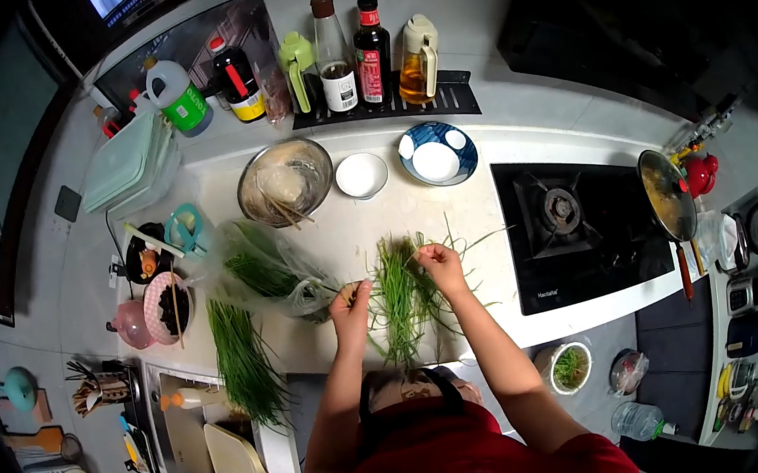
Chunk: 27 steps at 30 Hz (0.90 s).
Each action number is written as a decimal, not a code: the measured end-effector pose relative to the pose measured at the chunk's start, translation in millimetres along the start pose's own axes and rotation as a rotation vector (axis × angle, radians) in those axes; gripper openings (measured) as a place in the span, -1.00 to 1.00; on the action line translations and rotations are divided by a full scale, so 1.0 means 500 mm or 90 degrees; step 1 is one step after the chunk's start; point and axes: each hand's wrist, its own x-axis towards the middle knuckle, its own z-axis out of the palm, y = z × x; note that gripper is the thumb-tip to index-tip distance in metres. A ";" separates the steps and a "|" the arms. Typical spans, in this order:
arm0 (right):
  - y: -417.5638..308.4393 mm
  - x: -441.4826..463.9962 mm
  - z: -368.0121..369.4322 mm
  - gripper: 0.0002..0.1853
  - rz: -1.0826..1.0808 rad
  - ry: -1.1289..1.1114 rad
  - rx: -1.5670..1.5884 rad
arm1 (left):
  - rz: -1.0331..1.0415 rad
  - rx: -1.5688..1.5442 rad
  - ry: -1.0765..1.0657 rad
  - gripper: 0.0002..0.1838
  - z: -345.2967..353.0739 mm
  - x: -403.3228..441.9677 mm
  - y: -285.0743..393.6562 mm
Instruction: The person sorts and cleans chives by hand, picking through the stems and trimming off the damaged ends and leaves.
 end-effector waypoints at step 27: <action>-0.196 -0.167 0.053 -0.82 0.133 -0.273 0.289 | -0.086 -0.005 -0.155 -0.85 0.019 0.023 0.101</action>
